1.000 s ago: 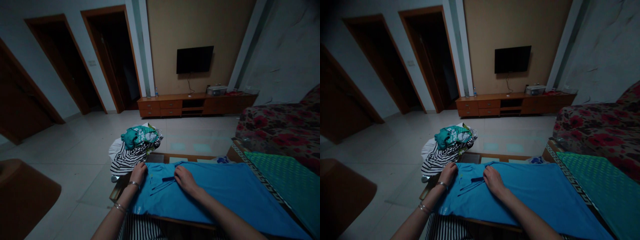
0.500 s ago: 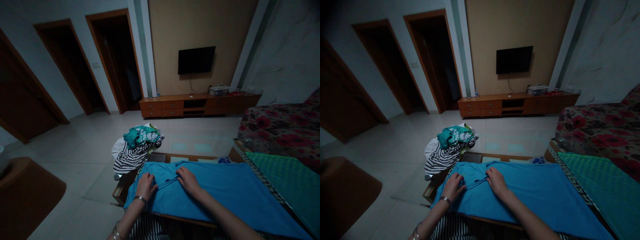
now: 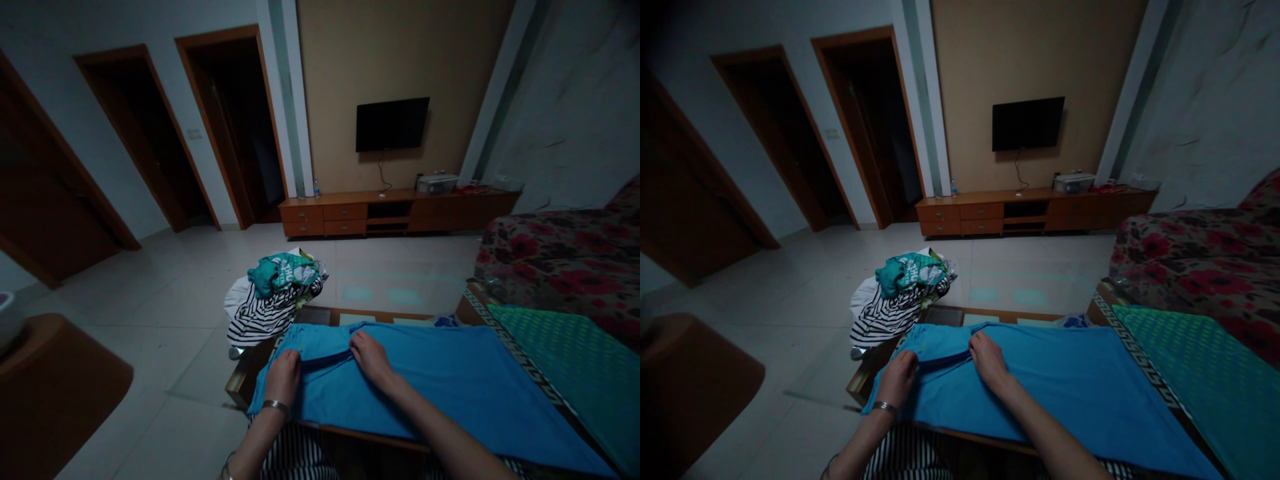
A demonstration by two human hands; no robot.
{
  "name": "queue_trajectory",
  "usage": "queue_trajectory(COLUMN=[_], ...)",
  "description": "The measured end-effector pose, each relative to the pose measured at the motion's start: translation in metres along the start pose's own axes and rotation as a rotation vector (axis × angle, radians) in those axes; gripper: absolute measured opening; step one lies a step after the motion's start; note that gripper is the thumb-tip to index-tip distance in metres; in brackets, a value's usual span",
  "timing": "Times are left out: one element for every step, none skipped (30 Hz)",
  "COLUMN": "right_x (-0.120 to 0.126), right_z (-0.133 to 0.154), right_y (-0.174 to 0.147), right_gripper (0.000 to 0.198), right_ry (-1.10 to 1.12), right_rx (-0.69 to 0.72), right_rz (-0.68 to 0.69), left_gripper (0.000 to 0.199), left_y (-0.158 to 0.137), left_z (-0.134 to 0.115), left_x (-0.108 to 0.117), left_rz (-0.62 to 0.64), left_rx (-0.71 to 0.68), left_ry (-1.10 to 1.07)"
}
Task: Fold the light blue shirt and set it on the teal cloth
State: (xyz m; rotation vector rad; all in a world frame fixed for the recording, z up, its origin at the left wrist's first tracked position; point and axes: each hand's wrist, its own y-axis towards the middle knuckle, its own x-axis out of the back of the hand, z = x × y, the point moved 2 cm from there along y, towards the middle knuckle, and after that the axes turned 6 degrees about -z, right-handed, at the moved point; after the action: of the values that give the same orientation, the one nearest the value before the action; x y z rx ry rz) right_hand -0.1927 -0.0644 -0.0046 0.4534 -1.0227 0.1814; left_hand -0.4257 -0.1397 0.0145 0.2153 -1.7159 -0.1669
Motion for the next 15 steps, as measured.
queue_trajectory(right_x=[0.0, 0.0, 0.0, 0.0, 0.0, 0.001, 0.002, 0.003, 0.006, 0.008, 0.011, 0.014, 0.016, 0.016, 0.015], right_z=[0.001, 0.001, 0.001, 0.002, 0.002, 0.002, 0.002, 0.001, 0.001, -0.001, -0.002, -0.004, -0.005, -0.007, -0.008], right_y=[-0.001, -0.002, -0.004, -0.005, -0.008, -0.01, -0.012, -0.014, -0.015, -0.016, -0.015, -0.012, -0.009, -0.004, 0.001], right_gripper=[0.016, 0.017, 0.018, 0.018, 0.018, 0.019, 0.018, 0.018, 0.017, 0.018, 0.018, 0.02, 0.022, 0.025, 0.028], right_ry=[-0.003, -0.009, -0.019, -0.031, -0.045, -0.058, -0.069, -0.075, -0.073, -0.064, -0.053, -0.045, -0.039, -0.037, -0.037], right_rx=[0.009, 0.021, 0.032, 0.042, 0.05, 0.059, 0.066, 0.074, 0.084, 0.095, 0.1, 0.095, 0.084, 0.066, 0.045], right_rz=[0.005, 0.013, 0.023, 0.033, 0.047, 0.065, 0.083, 0.098, 0.107, 0.109, 0.102, 0.088, 0.069, 0.048, 0.025], left_gripper=[0.023, 0.024, 0.025, 0.026, 0.027, 0.027, 0.027, 0.026, 0.026, 0.025, 0.025, 0.025, 0.026, 0.029, 0.034], left_y=[-0.002, -0.004, -0.007, -0.009, -0.012, -0.015, -0.017, -0.019, -0.019, -0.018, -0.014, -0.009, -0.003, 0.005, 0.013], left_z=[0.0, 0.0, 0.0, -0.001, -0.002, -0.003, -0.003, -0.003, -0.003, -0.003, -0.003, -0.003, -0.005, -0.008, -0.014], left_x=[0.002, 0.003, 0.003, 0.003, 0.001, 0.0, -0.001, -0.002, -0.002, -0.001, 0.001, 0.003, 0.004, 0.004, 0.002], left_rz=[-0.006, -0.001, 0.015, 0.038, 0.07, 0.107, 0.141, 0.165, 0.176, 0.171, 0.15, 0.117, 0.079, 0.045, 0.014], left_rx=[-0.002, -0.007, -0.017, -0.033, -0.051, -0.072, -0.091, -0.103, -0.104, -0.094, -0.079, -0.065, -0.055, -0.05, -0.053], left_ry=[0.023, 0.055, 0.089, 0.12, 0.143, 0.155, 0.157, 0.156, 0.155, 0.156, 0.155, 0.149, 0.136, 0.117, 0.093])
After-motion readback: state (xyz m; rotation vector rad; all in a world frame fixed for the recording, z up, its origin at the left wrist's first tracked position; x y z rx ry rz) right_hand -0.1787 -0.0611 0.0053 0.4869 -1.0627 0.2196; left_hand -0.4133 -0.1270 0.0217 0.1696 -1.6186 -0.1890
